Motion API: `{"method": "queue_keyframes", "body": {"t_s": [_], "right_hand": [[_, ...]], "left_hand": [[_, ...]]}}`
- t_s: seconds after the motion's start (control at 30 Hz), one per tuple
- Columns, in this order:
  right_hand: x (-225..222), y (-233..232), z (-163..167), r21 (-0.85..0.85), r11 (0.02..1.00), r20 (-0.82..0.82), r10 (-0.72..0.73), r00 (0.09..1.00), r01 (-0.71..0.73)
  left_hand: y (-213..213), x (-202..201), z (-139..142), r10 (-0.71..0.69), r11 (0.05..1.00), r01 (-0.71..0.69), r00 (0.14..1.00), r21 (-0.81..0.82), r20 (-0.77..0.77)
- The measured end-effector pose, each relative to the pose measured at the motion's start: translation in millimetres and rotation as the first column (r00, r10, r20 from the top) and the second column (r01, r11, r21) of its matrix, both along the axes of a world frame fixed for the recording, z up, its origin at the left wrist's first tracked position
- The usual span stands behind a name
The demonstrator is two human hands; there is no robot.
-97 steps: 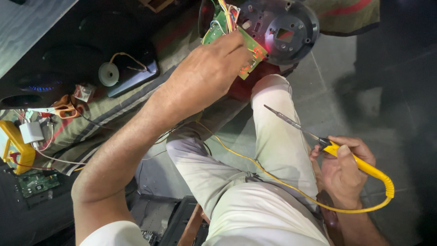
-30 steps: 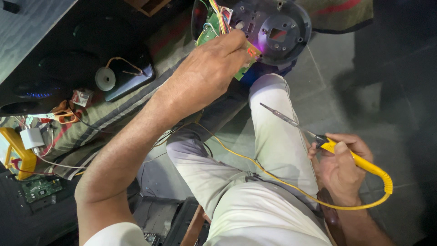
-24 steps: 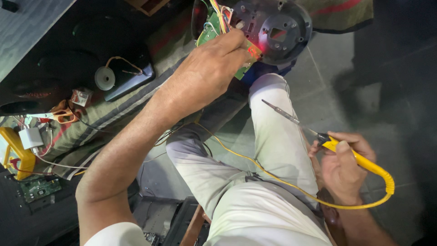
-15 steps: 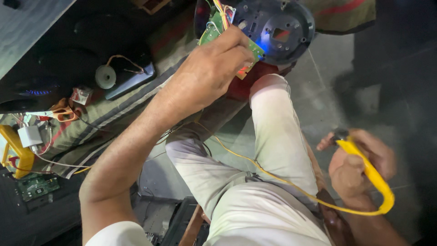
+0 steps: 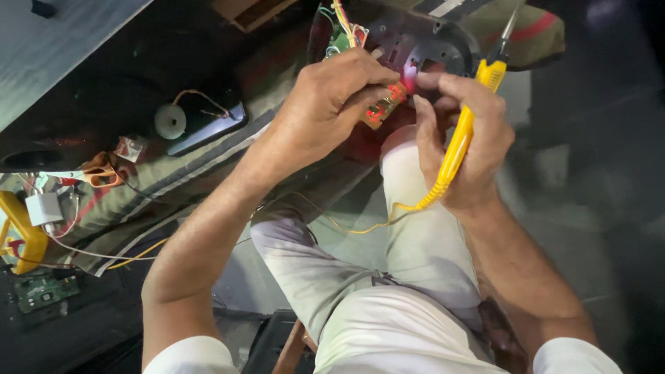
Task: The person sits in a chair holding a green circuit board with attached wires against a black plastic housing on their lap, and uses a soldering iron to solder connections on the board, repositioning the board and wires between soldering passes.
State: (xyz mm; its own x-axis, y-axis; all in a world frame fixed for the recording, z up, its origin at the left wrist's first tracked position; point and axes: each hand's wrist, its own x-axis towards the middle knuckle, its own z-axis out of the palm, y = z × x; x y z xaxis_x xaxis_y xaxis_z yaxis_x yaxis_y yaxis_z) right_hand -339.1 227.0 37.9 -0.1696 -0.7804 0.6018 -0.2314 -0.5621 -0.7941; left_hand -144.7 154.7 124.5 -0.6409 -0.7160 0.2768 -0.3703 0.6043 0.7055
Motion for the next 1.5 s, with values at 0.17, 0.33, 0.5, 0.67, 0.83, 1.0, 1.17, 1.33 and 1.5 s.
{"method": "queue_keyframes", "body": {"t_s": [0.17,0.33,0.5,0.67,0.83,1.0,1.17,1.33,1.5], "right_hand": [[6,-8,8,0.062,0.997,0.018,0.048,0.999,-0.049],[11,-5,-1,0.093,0.991,0.054,0.091,0.994,-0.096],[16,-7,-1,0.084,0.992,0.046,0.095,0.994,-0.098],[17,-11,-2,0.069,0.994,0.047,0.082,0.996,-0.085],[15,-7,-8,0.054,0.997,0.015,0.050,0.999,-0.051],[-1,21,-22,0.088,0.996,0.072,-0.003,0.997,-0.003],[-23,63,-49,0.029,0.999,0.075,0.013,0.997,-0.015],[-35,87,-60,-0.011,1.000,0.177,-0.014,0.984,0.016],[-52,112,-44,0.034,0.999,0.029,0.011,1.000,-0.012]], "left_hand": [[0,5,-2,-0.041,0.999,0.039,0.997,-0.028,-0.072],[-1,9,-3,-0.011,0.999,0.010,1.000,-0.049,-0.023],[-2,12,-4,-0.043,0.999,0.043,0.999,-0.024,-0.014],[-1,15,-4,-0.065,0.997,0.062,0.996,-0.048,-0.065],[0,18,-4,-0.050,0.999,0.050,0.998,-0.021,-0.034],[0,21,-4,-0.097,0.975,0.124,0.984,-0.186,0.148],[-2,20,-5,-0.104,0.942,0.180,0.958,-0.282,0.267],[-3,16,-7,-0.099,0.915,0.206,0.948,-0.345,0.304],[-2,11,-9,-0.064,0.909,0.205,0.929,-0.363,0.364]]}}
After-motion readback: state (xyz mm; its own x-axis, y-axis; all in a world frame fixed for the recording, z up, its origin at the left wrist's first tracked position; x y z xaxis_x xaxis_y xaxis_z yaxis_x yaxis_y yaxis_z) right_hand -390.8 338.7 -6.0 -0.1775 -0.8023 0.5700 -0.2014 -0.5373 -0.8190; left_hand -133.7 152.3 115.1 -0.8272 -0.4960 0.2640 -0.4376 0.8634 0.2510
